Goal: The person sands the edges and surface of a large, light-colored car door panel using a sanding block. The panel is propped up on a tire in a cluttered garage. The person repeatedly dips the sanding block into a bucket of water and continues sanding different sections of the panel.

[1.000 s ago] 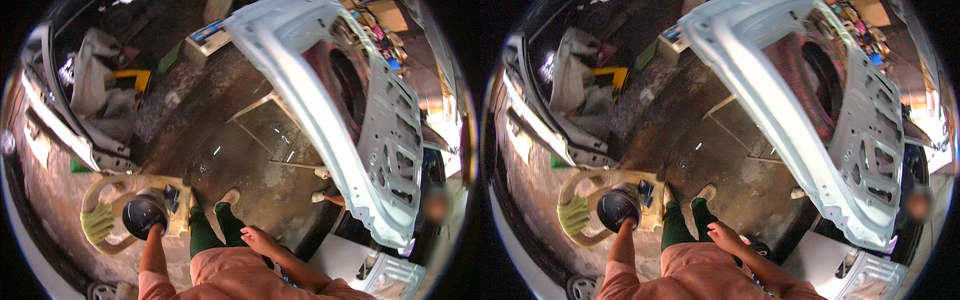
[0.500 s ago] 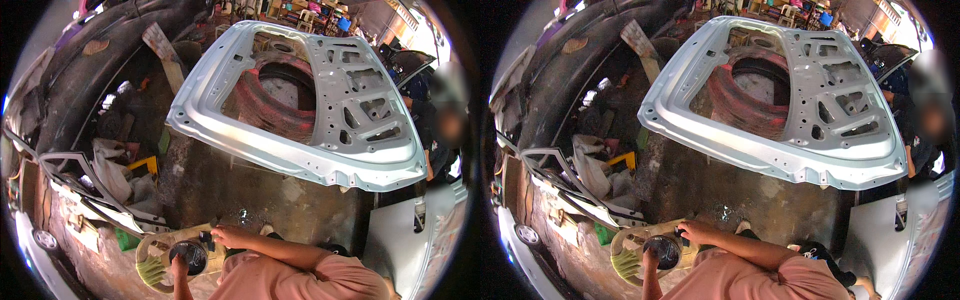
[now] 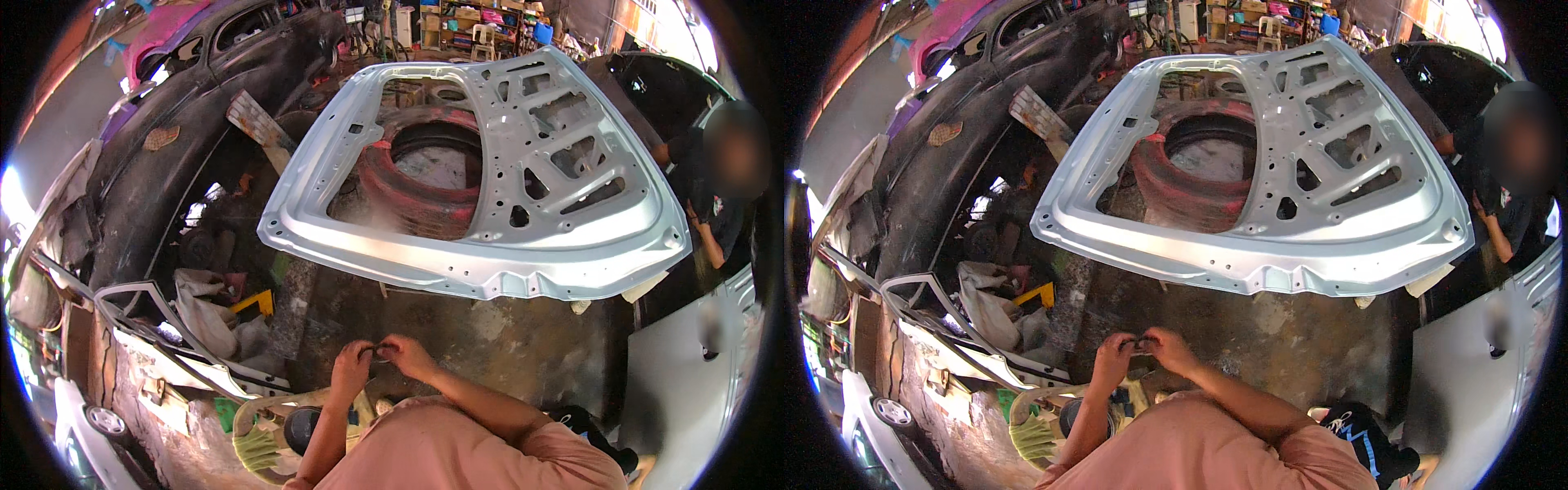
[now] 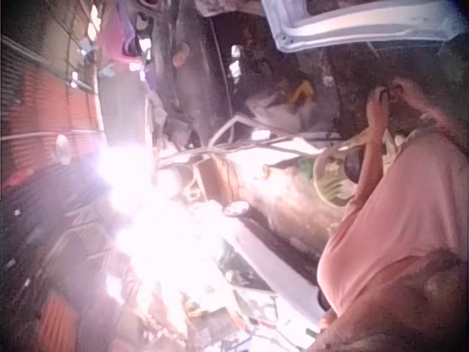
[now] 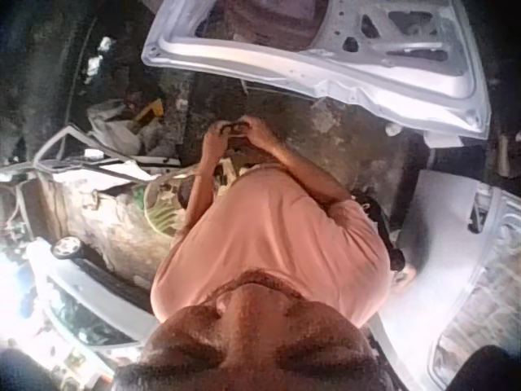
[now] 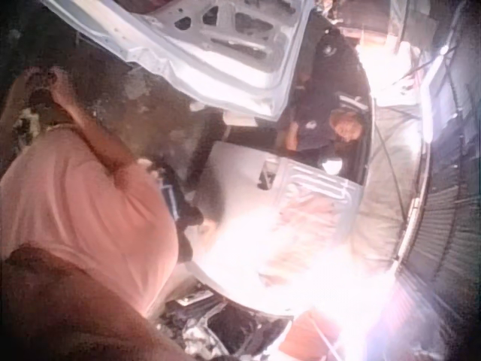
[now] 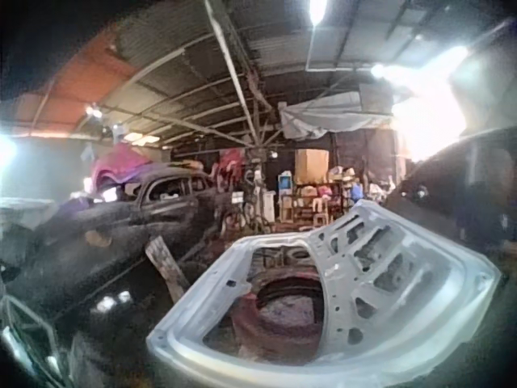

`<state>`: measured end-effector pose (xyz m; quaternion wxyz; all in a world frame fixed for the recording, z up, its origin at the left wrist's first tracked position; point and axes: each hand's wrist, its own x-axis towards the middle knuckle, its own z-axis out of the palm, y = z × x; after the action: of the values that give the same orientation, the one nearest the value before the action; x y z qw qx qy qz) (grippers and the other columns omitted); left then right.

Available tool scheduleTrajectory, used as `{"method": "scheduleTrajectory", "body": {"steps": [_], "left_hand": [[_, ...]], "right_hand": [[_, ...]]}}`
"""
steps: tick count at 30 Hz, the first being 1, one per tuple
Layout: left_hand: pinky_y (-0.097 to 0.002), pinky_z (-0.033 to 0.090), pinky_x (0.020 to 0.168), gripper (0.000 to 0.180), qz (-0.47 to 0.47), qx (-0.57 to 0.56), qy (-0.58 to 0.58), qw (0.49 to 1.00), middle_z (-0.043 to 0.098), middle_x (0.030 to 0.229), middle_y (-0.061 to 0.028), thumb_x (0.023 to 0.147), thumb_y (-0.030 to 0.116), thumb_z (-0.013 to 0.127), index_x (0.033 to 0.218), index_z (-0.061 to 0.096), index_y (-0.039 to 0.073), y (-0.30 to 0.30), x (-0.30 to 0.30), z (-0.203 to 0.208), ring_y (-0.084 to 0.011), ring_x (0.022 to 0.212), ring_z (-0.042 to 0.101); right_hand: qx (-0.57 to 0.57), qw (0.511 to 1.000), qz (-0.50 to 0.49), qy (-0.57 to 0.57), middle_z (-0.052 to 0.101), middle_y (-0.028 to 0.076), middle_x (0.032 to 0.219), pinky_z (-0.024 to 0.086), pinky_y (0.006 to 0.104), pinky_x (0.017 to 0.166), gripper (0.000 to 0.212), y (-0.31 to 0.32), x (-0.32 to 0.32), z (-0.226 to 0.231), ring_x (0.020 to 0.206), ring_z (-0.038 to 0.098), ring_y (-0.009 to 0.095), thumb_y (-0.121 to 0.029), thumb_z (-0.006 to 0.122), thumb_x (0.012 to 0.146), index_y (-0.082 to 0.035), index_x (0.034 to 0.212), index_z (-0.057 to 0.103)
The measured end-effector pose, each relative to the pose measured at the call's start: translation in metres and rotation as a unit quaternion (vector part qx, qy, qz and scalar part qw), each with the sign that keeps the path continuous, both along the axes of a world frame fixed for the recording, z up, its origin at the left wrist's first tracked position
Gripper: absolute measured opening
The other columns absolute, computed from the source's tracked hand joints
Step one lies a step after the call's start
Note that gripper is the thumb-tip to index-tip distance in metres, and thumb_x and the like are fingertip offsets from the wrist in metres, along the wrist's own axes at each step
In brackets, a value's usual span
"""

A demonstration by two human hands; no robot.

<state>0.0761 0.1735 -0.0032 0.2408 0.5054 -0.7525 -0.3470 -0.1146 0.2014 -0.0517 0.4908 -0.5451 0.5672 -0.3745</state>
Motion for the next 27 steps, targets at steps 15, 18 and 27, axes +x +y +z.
{"method": "scheduleTrajectory", "body": {"steps": [15,18,27], "left_hand": [[-0.0430,0.056,0.091,0.045,0.010,-0.096,0.048,0.994,0.062,0.124,-0.0211,0.091,0.010,0.077,0.131,0.062,-0.002,0.038,-0.119,-0.011,-0.0353,0.114,0.062],[-0.0409,0.056,0.089,0.039,0.038,-0.074,0.058,0.995,0.066,0.117,-0.0193,0.091,0.010,0.077,0.127,0.065,-0.001,0.042,-0.118,-0.003,-0.0318,0.106,0.066],[-0.0348,0.056,0.078,0.026,0.114,0.045,0.170,0.978,0.071,0.097,-0.0091,0.094,0.012,0.078,0.116,0.069,0.001,0.054,-0.122,0.019,-0.0175,0.087,0.068]], "right_hand": [[-0.001,0.976,-0.159,-0.151,0.063,0.001,0.086,0.046,0.0273,0.066,0.016,0.040,-0.083,0.009,0.077,0.057,0.009,-0.019,0.069,0.102,-0.003,0.100,0.068],[0.007,0.949,-0.163,-0.270,0.064,0.000,0.093,0.049,0.0269,0.073,0.016,0.040,-0.076,0.002,0.082,0.058,0.009,-0.018,0.071,0.101,-0.003,0.108,0.067],[0.012,0.945,-0.094,-0.312,0.067,0.001,0.103,0.049,0.0275,0.086,0.031,0.039,-0.079,0.031,0.096,0.059,0.009,-0.025,0.075,0.099,-0.004,0.120,0.067]]}}
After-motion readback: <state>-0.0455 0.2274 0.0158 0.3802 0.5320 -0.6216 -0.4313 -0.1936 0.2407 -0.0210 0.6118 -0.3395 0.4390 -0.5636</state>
